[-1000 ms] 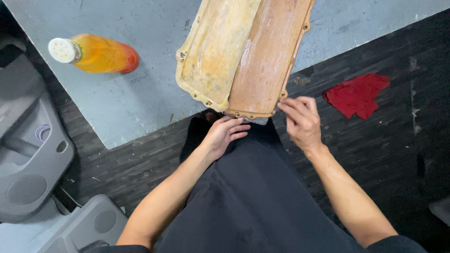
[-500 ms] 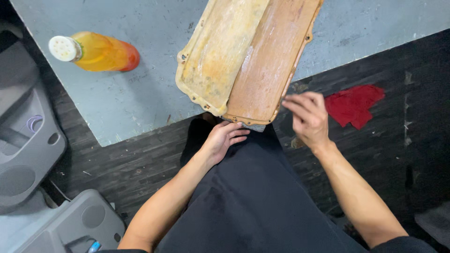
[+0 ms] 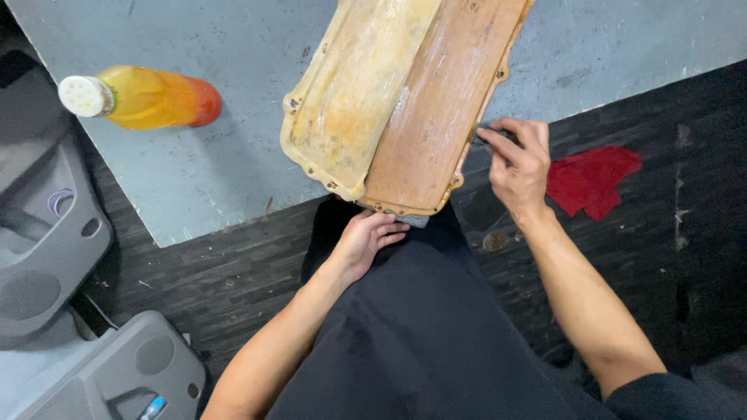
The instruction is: The person applies an orange liquid from a plastic bottle onto a small black sponge and spreads it over the surface of a long, light-colored plastic panel. They then place a second panel on top and press it down, repeating the application and pressing process on different sections of the panels.
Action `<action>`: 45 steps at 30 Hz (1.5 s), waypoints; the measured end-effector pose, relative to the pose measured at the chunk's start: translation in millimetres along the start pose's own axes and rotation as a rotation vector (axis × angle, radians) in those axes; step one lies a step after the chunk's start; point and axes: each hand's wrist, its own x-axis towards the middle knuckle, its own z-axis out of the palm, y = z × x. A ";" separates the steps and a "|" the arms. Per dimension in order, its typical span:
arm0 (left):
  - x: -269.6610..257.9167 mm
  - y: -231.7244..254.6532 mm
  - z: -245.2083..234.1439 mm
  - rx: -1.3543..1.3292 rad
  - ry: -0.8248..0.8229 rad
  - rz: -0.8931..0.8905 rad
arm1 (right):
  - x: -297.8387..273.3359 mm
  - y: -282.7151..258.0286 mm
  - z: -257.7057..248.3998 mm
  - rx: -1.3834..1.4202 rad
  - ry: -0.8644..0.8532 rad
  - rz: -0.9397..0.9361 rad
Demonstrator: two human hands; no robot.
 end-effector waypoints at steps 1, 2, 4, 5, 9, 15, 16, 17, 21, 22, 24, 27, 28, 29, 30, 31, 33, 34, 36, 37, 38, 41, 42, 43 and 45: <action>-0.8 -0.7 -0.3 0.004 0.003 -0.002 | -0.2 1.7 0.6 0.004 -0.029 -0.011; -1.3 -1.2 -0.6 0.007 0.006 -0.002 | -1.9 1.6 1.2 0.009 -0.057 -0.025; -0.2 -0.8 0.0 0.009 0.014 -0.001 | -11.4 -5.5 -0.1 0.035 -0.094 -0.102; 1.5 0.0 0.7 0.008 0.019 0.000 | -17.0 -10.5 -1.3 0.047 -0.110 -0.144; 2.7 -4.1 -0.4 0.000 0.016 -0.003 | -47.3 -34.2 -5.6 0.111 -0.168 -0.063; 1.6 -4.3 -6.6 0.028 0.003 -0.014 | -64.5 -60.6 3.3 0.122 -0.115 0.064; 3.4 -2.7 -5.4 0.033 0.007 -0.025 | -66.0 -65.8 4.7 0.137 -0.105 0.061; 5.5 -0.5 -4.2 0.038 0.011 -0.035 | -67.2 -71.1 6.3 0.152 -0.096 0.058; 3.6 0.5 -5.7 0.078 -0.019 -0.038 | -78.4 -96.3 16.4 0.206 -0.112 0.119; 3.1 0.3 -6.4 0.084 -0.039 -0.034 | -79.6 -101.4 20.0 0.215 -0.112 0.102; 1.0 -0.4 -9.5 0.093 -0.073 -0.025 | -79.0 -111.6 28.2 0.217 -0.108 0.080; -2.3 -3.1 -17.6 0.008 -0.137 -0.001 | -73.6 -128.8 42.4 0.208 -0.107 0.082; -1.4 -2.4 -19.9 0.004 -0.147 -0.009 | -69.4 -133.7 47.7 0.208 -0.103 0.089; 0.5 -0.9 -21.9 0.000 -0.158 -0.016 | -64.2 -138.4 53.7 0.208 -0.100 0.096; -0.2 -1.1 -23.8 -0.007 -0.166 -0.027 | -59.3 -143.3 60.0 0.211 -0.111 0.093; 0.3 -0.3 -25.8 -0.011 -0.167 -0.021 | -54.7 -147.5 65.2 0.214 -0.123 0.091; -1.1 -1.9 -28.9 -0.019 -0.174 -0.020 | -54.3 -155.5 63.5 0.195 -0.148 0.114; -1.6 -2.1 -29.8 -0.007 -0.193 -0.019 | -54.1 -156.8 59.7 0.173 -0.156 0.131; -0.9 0.2 -31.7 0.018 -0.233 -0.014 | -55.0 -157.4 49.7 0.123 -0.149 0.195; 0.7 2.5 -32.8 0.046 -0.224 -0.033 | -56.6 -157.1 43.5 0.094 -0.133 0.241; 2.3 3.3 -33.1 0.070 -0.215 -0.048 | -57.7 -156.5 40.3 0.065 -0.119 0.283; 4.6 3.9 -34.2 0.078 -0.242 -0.032 | -58.7 -161.6 49.5 0.078 -0.106 0.317; 3.6 2.3 -34.3 0.071 -0.262 -0.024 | -58.9 -165.3 56.4 0.084 -0.109 0.267; 2.4 0.8 -34.3 0.059 -0.239 -0.030 | -57.4 -168.6 65.0 0.090 -0.112 0.216; 1.7 0.0 -31.7 0.042 -0.204 -0.048 | -54.1 -171.2 71.1 0.096 -0.116 0.166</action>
